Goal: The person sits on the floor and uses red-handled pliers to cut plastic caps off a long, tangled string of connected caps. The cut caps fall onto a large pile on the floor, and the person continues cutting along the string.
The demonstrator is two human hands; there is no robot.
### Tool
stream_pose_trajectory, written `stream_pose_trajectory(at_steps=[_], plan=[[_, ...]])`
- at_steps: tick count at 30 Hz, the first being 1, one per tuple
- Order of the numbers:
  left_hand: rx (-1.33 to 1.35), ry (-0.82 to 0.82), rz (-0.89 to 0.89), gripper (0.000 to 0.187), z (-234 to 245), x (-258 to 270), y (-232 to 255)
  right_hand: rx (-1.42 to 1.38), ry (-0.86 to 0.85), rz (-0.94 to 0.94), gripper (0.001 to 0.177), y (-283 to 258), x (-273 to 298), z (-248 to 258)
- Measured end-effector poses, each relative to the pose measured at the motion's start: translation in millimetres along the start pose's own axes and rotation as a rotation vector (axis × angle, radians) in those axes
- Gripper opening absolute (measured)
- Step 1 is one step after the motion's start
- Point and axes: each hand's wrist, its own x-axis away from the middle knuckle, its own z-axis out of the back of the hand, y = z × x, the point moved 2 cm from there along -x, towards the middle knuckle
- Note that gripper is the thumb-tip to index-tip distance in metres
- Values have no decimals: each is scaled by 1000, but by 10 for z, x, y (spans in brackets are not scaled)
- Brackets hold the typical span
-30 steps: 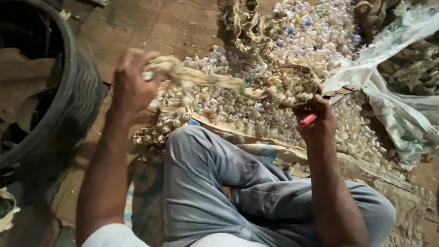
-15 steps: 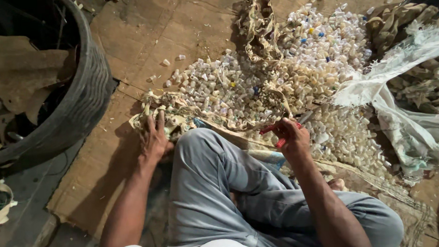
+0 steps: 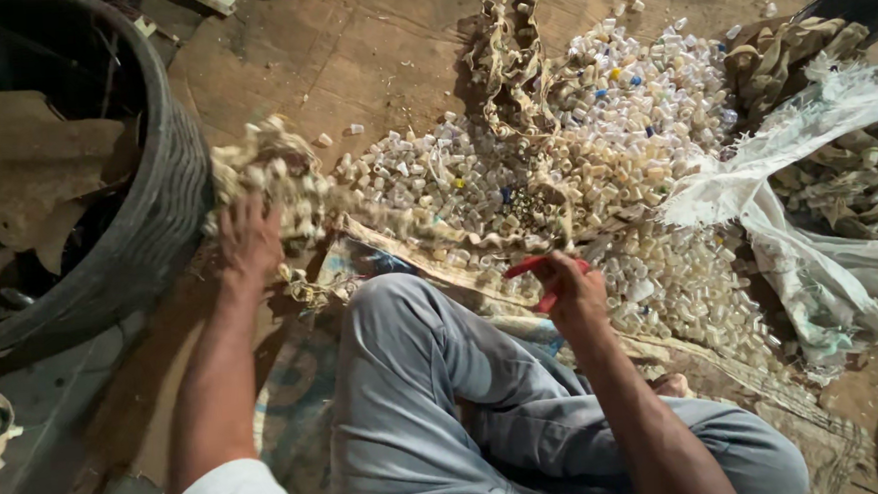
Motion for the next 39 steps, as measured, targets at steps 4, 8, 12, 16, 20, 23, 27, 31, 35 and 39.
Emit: stream_pose_trajectory(at_steps=[4,8,12,16,20,23,27,31,35,39], plan=[[219,18,153,94,-290,256,186,46,-10,-144,26,137,-3,-12],[258,24,-178,74,-345,570,579,-23,92,-96,18,133,-65,-11],[61,68,-612,71,-499,828,846,-24,118,-118,17,135,-52,-40],[525,304,-93,34,-440,610,543,35,40,-156,21,96,-16,-32],[921,367,524,31,-137,260,18,144,167,-121,21,126,-49,24],[676,501,594,41,-8,53,-152,146,138,-114,21,178,-98,49],[395,23,763,67,-415,-24,-79,123,88,-76,20,236,-96,104],[264,45,707,69,-559,-32,36,106,182,-176,18,207,-114,120],[192,-39,387,51,-158,49,294,121,108,-113,16,155,-123,19],[264,-334,-330,29,112,326,953,402,58,-47,17,72,-58,-58]])
